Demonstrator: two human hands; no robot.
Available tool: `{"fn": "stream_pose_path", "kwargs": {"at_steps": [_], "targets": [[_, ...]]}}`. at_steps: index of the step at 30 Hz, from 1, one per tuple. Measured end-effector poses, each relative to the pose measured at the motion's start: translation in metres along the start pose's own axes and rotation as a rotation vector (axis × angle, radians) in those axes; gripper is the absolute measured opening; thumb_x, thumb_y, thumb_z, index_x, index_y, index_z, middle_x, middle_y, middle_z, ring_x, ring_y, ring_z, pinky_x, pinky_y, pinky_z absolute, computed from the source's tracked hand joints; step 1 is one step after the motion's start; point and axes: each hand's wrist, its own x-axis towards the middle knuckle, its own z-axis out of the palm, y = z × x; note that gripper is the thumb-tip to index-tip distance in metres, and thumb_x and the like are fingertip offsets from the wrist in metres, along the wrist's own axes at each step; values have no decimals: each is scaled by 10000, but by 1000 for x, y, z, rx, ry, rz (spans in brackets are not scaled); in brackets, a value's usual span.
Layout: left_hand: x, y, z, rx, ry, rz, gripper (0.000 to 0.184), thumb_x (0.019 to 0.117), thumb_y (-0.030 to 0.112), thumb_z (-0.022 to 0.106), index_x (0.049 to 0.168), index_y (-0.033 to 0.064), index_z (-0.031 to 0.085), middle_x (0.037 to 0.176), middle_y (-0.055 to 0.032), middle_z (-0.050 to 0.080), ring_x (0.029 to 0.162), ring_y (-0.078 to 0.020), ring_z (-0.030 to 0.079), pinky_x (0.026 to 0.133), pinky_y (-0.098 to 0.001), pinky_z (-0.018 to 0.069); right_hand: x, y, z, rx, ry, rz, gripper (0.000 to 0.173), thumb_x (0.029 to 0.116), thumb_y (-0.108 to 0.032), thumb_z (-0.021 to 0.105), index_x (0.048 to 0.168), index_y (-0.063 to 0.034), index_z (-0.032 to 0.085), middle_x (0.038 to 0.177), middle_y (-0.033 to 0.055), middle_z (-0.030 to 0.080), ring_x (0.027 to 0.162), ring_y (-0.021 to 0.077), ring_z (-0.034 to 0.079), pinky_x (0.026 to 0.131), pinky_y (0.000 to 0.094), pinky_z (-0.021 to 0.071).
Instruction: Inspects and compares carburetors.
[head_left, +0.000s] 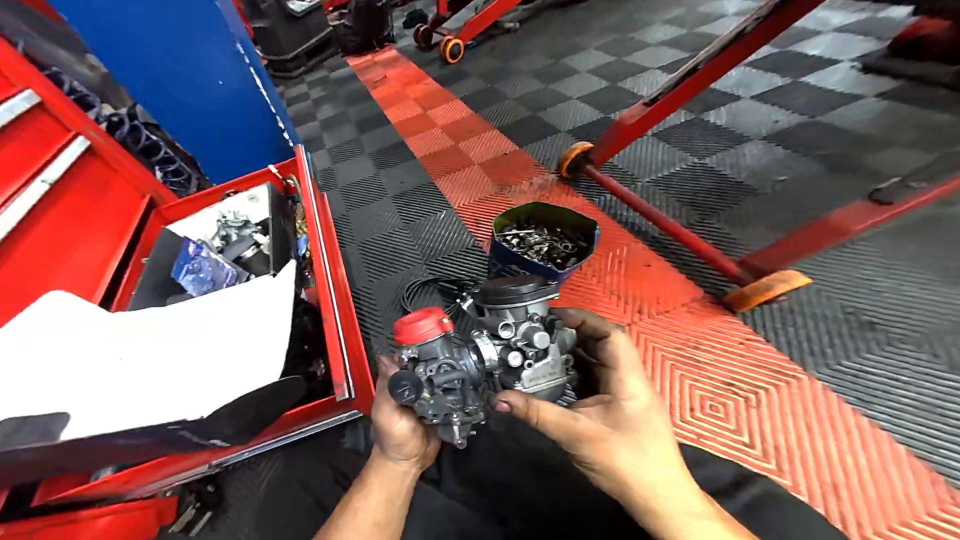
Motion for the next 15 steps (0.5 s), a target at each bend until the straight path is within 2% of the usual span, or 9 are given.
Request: {"fn": "stream_pose_path", "kwargs": {"at_steps": [4, 8, 10, 11, 12, 14, 15], "targets": [[0, 2, 0, 88, -46, 90, 559, 916, 654, 601, 1138, 152, 704, 967, -65, 741, 890, -155, 728, 787, -381, 616, 1, 4, 1, -8, -14, 13, 914, 614, -481, 947, 1384, -257, 509, 1177, -41, 679, 1008, 124, 702, 818, 328, 647], [0, 9, 2, 186, -125, 101, 615, 948, 671, 539, 1244, 148, 668, 1064, -65, 727, 975, -150, 710, 859, -377, 601, 3, 7, 1, 9, -28, 89, 907, 602, -468, 955, 1374, -268, 523, 1153, -22, 691, 972, 142, 715, 777, 336, 656], [0, 10, 3, 280, -107, 88, 610, 970, 643, 532, 1277, 128, 646, 1100, -86, 711, 998, -170, 700, 876, -395, 596, 8, 11, -3, -116, -57, 141, 925, 592, -569, 918, 1380, -296, 519, 1130, -54, 693, 941, 105, 713, 754, 331, 651], [-1, 10, 3, 361, -91, 97, 580, 994, 599, 522, 1285, 111, 635, 1107, -99, 700, 998, -183, 694, 876, -406, 594, 12, 17, -7, -224, -106, 178, 928, 597, -618, 887, 1387, -310, 510, 1121, -66, 688, 930, 92, 707, 750, 352, 642], [-3, 11, 4, 464, -57, 121, 547, 1015, 557, 507, 1282, 98, 638, 1105, -110, 696, 994, -197, 691, 872, -418, 597, 18, 25, -12, -333, -173, 218, 929, 605, -628, 870, 1396, -304, 507, 1122, -48, 685, 929, 114, 701, 757, 412, 628], [-8, 13, 11, 683, 14, 205, 482, 1046, 463, 460, 1265, 80, 654, 1093, -110, 704, 979, -206, 696, 856, -418, 606, 28, 47, -17, -515, -334, 328, 902, 647, -518, 908, 1412, -242, 519, 1172, 63, 670, 989, 245, 685, 818, 569, 581], [-10, 15, 13, 794, 32, 259, 478, 1062, 446, 421, 1266, 85, 658, 1107, -82, 713, 994, -182, 699, 873, -395, 609, 32, 59, -16, -607, -412, 384, 887, 663, -464, 931, 1413, -204, 536, 1199, 125, 656, 1017, 318, 673, 842, 620, 562]]}}
